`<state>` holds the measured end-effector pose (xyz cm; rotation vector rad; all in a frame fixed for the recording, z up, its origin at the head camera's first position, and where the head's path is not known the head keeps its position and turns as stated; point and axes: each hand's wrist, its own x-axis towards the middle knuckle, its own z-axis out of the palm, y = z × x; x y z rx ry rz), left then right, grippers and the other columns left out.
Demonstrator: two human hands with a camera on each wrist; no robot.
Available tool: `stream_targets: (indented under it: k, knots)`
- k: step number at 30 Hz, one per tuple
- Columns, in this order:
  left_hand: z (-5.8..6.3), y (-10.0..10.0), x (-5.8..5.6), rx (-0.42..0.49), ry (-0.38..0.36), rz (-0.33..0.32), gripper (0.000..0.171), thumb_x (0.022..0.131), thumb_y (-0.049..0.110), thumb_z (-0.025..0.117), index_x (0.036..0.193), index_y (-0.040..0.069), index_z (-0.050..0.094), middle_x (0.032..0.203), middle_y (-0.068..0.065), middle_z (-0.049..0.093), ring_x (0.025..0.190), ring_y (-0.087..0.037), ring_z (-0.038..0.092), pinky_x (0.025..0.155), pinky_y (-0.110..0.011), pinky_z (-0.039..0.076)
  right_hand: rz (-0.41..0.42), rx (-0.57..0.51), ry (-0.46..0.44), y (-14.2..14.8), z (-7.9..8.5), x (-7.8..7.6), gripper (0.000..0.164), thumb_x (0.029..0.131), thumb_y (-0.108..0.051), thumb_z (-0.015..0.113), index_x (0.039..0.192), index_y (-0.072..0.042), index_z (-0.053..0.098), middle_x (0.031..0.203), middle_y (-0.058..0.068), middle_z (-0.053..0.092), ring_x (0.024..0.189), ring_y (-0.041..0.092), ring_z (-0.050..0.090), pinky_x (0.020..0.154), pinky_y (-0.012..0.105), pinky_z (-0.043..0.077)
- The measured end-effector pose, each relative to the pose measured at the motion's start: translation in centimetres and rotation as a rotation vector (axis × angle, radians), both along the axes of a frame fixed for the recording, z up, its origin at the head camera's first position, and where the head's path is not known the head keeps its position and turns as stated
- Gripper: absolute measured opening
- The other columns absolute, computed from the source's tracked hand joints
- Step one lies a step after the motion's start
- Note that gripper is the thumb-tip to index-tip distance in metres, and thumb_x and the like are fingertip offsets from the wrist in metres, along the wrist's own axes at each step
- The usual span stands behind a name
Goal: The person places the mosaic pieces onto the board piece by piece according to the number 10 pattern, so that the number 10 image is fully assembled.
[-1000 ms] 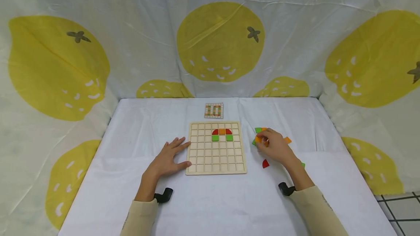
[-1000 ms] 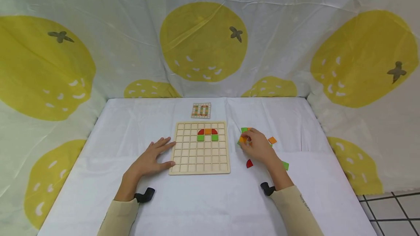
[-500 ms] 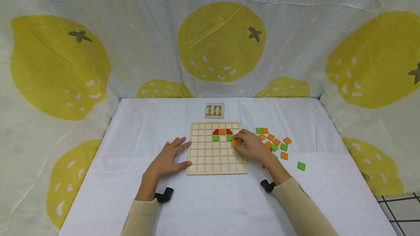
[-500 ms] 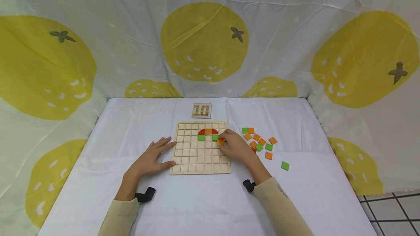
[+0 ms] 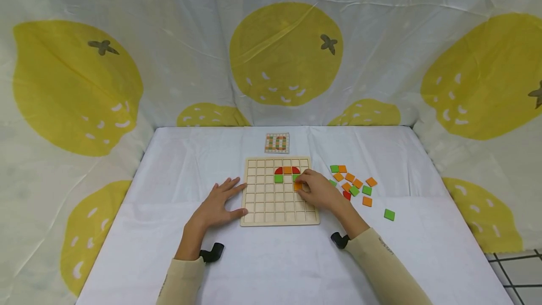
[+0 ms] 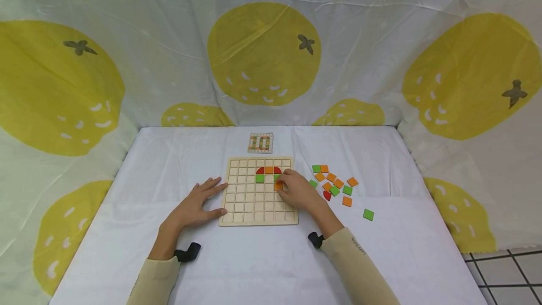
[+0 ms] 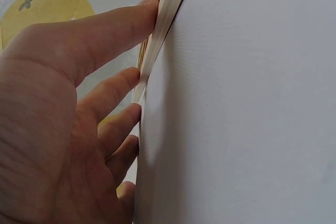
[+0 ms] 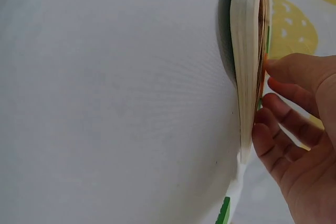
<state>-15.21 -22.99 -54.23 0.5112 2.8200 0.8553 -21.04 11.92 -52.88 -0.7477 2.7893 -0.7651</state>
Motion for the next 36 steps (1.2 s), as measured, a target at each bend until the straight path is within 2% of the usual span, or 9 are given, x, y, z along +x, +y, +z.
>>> stream_targets:
  k: [7,13,19,25,30,36]
  knots:
    - [0.0,0.1,0.0,0.002,0.001,0.001,0.079,0.086,0.052,0.077,0.155,0.022,0.05,0.167,-0.008,0.036,0.158,-0.036,0.024,0.128,-0.062,0.012,-0.019,-0.023,0.02,0.6,-0.1,-0.1,0.023,0.095,-0.019,0.07,0.116,-0.01,0.074,0.114,0.002,0.067,0.096,0.016,0.06,0.091,0.036,0.056]
    - [0.1,0.1,0.1,-0.008,0.005,0.005,0.079,0.086,0.051,0.077,0.155,0.022,0.05,0.167,-0.009,0.037,0.158,-0.037,0.025,0.128,-0.063,0.013,-0.067,-0.034,0.043,2.6,0.3,-0.4,0.027,0.095,-0.021,0.072,0.119,-0.009,0.073,0.112,0.002,0.067,0.097,0.019,0.063,0.086,0.037,0.058]
    - [0.1,0.1,0.0,-0.007,0.008,0.007,0.08,0.086,0.053,0.076,0.155,0.022,0.05,0.167,-0.008,0.036,0.158,-0.037,0.025,0.128,-0.063,0.012,-0.138,-0.065,0.046,5.9,1.0,-0.4,0.03,0.096,-0.021,0.073,0.122,-0.007,0.072,0.115,0.006,0.068,0.099,0.024,0.065,0.085,0.04,0.059]
    - [0.1,0.2,0.0,-0.002,-0.002,0.006,0.08,0.086,0.053,0.076,0.155,0.023,0.049,0.168,-0.007,0.035,0.158,-0.036,0.024,0.128,-0.062,0.011,-0.206,-0.112,0.081,9.9,0.9,-0.4,0.03,0.094,-0.017,0.073,0.121,-0.004,0.072,0.114,0.009,0.069,0.097,0.027,0.065,0.082,0.041,0.057]
    - [-0.1,0.2,-0.1,-0.008,-0.001,0.005,0.08,0.086,0.053,0.075,0.155,0.023,0.049,0.168,-0.007,0.035,0.158,-0.036,0.024,0.128,-0.063,0.011,-0.273,-0.084,0.073,13.0,0.8,-0.1,0.031,0.096,-0.022,0.073,0.122,-0.005,0.071,0.113,0.01,0.068,0.096,0.027,0.062,0.08,0.04,0.055]
    - [-0.3,0.0,-0.1,-0.01,0.001,0.006,0.08,0.086,0.054,0.075,0.155,0.024,0.049,0.168,-0.006,0.035,0.158,-0.035,0.024,0.128,-0.062,0.012,-0.351,-0.03,0.035,16.1,0.7,0.4,0.036,0.097,-0.027,0.071,0.126,-0.004,0.069,0.118,0.013,0.067,0.099,0.029,0.06,0.083,0.044,0.056]
